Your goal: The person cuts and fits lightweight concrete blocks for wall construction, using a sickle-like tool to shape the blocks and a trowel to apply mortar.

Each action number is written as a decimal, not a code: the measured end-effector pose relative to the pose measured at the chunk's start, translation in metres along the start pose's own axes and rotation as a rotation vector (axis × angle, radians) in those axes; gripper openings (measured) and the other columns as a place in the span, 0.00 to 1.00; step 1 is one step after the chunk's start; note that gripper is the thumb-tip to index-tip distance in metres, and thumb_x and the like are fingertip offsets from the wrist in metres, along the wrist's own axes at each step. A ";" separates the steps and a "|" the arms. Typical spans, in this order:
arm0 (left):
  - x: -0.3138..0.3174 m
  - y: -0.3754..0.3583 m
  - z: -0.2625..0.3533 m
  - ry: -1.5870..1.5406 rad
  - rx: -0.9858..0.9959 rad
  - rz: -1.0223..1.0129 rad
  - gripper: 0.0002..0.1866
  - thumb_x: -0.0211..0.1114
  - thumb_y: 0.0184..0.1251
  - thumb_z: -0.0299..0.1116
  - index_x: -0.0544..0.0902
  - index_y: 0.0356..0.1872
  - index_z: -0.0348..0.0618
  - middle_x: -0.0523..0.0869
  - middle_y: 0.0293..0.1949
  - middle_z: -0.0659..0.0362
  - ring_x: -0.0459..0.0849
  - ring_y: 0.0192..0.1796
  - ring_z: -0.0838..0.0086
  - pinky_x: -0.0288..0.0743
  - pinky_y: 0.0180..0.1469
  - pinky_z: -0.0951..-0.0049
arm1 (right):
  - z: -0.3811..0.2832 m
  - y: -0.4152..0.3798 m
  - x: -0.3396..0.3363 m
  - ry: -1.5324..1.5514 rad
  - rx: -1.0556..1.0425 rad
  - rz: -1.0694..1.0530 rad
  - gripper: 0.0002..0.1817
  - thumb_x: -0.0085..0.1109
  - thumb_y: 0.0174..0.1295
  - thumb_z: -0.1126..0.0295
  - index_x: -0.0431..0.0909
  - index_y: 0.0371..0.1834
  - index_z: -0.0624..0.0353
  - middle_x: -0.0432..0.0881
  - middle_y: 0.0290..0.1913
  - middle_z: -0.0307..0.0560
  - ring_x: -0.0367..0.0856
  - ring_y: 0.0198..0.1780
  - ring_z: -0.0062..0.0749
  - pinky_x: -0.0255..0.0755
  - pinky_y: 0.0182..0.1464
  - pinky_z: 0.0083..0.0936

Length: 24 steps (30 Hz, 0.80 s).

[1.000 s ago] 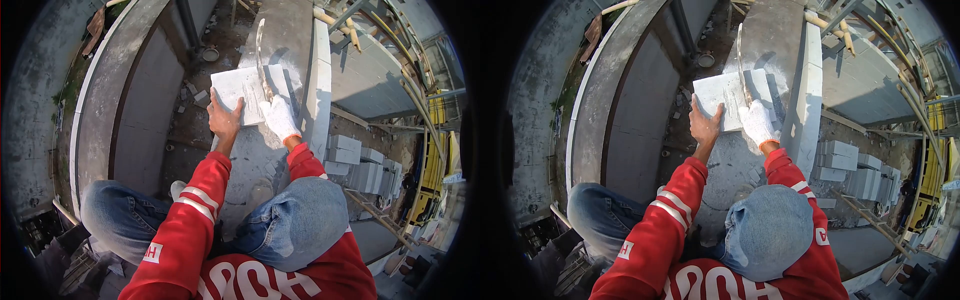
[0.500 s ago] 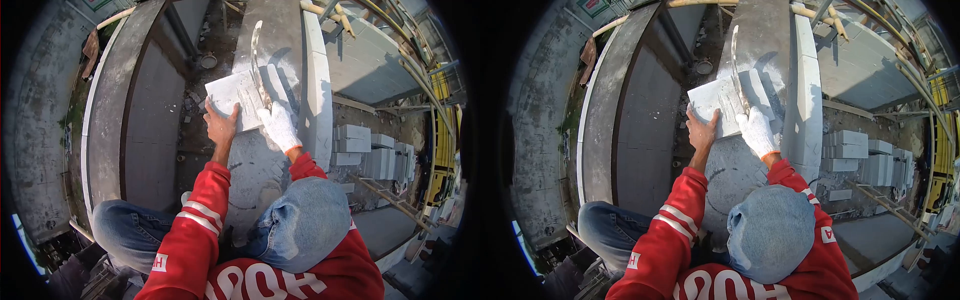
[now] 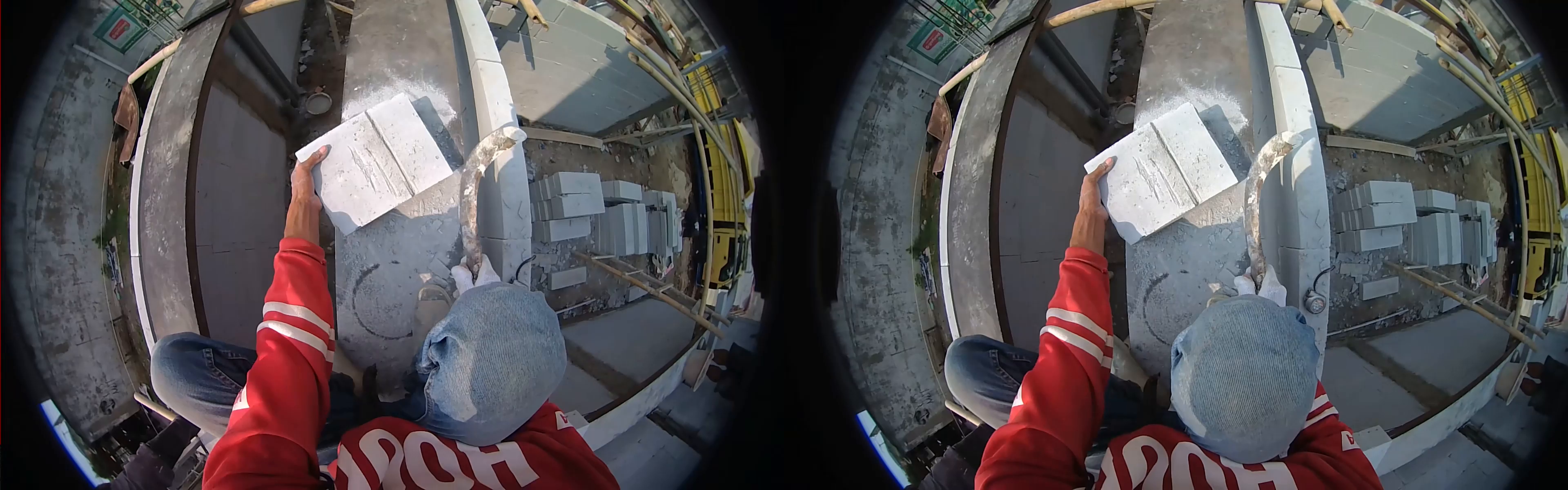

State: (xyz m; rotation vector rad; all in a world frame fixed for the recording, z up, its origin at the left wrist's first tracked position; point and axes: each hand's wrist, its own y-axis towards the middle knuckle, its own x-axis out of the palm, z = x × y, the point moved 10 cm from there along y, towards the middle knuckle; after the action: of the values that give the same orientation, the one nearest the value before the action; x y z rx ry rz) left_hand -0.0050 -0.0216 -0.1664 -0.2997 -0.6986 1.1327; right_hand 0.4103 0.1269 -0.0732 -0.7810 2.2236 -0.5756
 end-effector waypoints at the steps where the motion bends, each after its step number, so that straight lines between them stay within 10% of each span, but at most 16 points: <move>1: 0.001 -0.004 0.009 -0.063 0.101 -0.040 0.30 0.78 0.59 0.35 0.79 0.63 0.40 0.89 0.52 0.52 0.88 0.54 0.62 0.80 0.59 0.60 | 0.001 0.005 0.001 0.017 -0.009 0.019 0.22 0.66 0.65 0.62 0.80 0.56 0.65 0.88 0.46 0.55 0.89 0.51 0.43 0.78 0.59 0.37; 12: 0.126 -0.096 0.130 0.504 0.924 -0.202 0.50 0.90 0.33 0.29 0.76 0.66 0.45 0.79 0.62 0.55 0.79 0.64 0.64 0.72 0.71 0.63 | -0.071 0.041 -0.008 0.041 -0.302 0.047 0.18 0.61 0.71 0.64 0.75 0.57 0.64 0.84 0.29 0.50 0.85 0.26 0.36 0.78 0.31 0.33; 16: 0.119 -0.109 0.129 0.620 0.893 -0.362 0.65 0.88 0.29 0.26 0.65 0.80 0.46 0.76 0.64 0.56 0.75 0.69 0.63 0.65 0.77 0.61 | -0.113 0.006 -0.029 0.167 -0.455 0.180 0.17 0.60 0.71 0.69 0.74 0.58 0.65 0.80 0.29 0.45 0.83 0.26 0.32 0.76 0.28 0.30; 24: 0.097 -0.114 0.115 0.858 0.830 -0.301 0.54 0.87 0.42 0.42 0.71 0.76 0.45 0.75 0.66 0.52 0.74 0.71 0.59 0.66 0.76 0.59 | -0.170 -0.018 -0.021 0.025 -0.584 0.112 0.21 0.59 0.74 0.69 0.69 0.65 0.67 0.85 0.31 0.50 0.85 0.28 0.31 0.76 0.31 0.29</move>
State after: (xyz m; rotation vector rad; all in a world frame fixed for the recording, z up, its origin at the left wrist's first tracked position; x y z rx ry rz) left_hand 0.0268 0.0048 0.0171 0.0498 0.4835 0.8043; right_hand 0.3033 0.1570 0.0587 -0.9225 2.4663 0.1366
